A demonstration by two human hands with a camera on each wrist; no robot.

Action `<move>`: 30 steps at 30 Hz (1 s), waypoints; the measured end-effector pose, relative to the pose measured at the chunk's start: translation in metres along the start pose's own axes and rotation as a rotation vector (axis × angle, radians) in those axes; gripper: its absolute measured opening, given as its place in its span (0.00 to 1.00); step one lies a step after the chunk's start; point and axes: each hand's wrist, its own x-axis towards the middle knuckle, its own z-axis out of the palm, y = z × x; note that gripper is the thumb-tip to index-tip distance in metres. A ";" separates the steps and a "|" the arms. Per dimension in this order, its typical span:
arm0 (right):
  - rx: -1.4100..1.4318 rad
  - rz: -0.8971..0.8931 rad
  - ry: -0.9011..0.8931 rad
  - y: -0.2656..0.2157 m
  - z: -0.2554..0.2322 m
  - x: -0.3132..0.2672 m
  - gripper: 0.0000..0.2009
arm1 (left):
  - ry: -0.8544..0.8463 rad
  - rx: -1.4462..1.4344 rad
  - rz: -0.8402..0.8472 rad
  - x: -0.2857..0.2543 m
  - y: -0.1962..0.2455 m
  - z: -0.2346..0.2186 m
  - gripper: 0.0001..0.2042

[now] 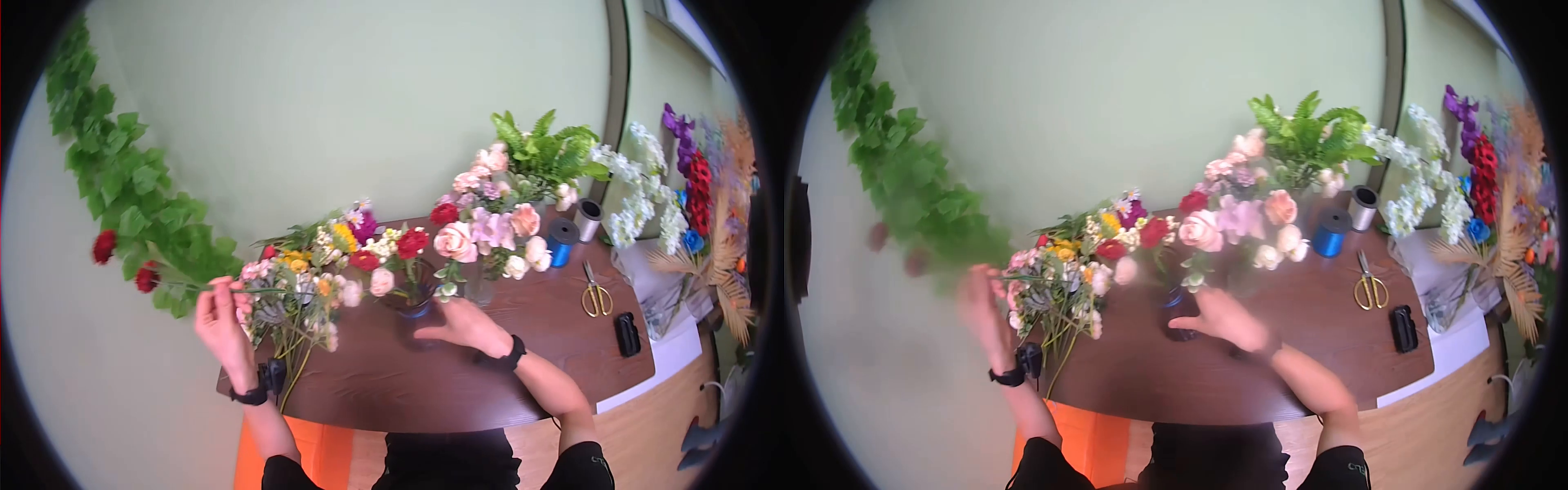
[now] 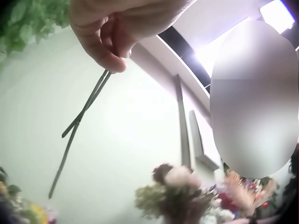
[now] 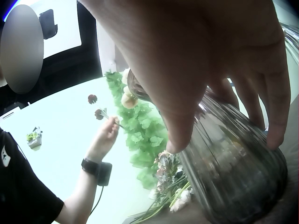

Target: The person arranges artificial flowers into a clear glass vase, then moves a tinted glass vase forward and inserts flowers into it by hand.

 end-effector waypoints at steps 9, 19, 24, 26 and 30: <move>-0.051 -0.053 0.047 0.012 0.007 -0.001 0.33 | -0.442 -0.190 -0.069 -0.015 0.034 0.106 0.09; -0.051 -0.044 0.020 0.006 0.003 -0.001 0.36 | -0.725 0.028 -0.410 -0.017 -0.002 0.122 0.07; -0.012 0.090 -0.084 0.005 0.001 0.001 0.37 | -0.887 0.180 -0.155 -0.017 -0.022 0.118 0.06; -0.017 0.096 -0.100 0.006 0.001 0.001 0.36 | -0.920 0.351 -0.059 -0.015 -0.019 0.116 0.06; -0.017 0.044 -0.056 0.013 0.006 0.002 0.35 | -0.860 0.290 -0.044 -0.013 -0.029 0.114 0.07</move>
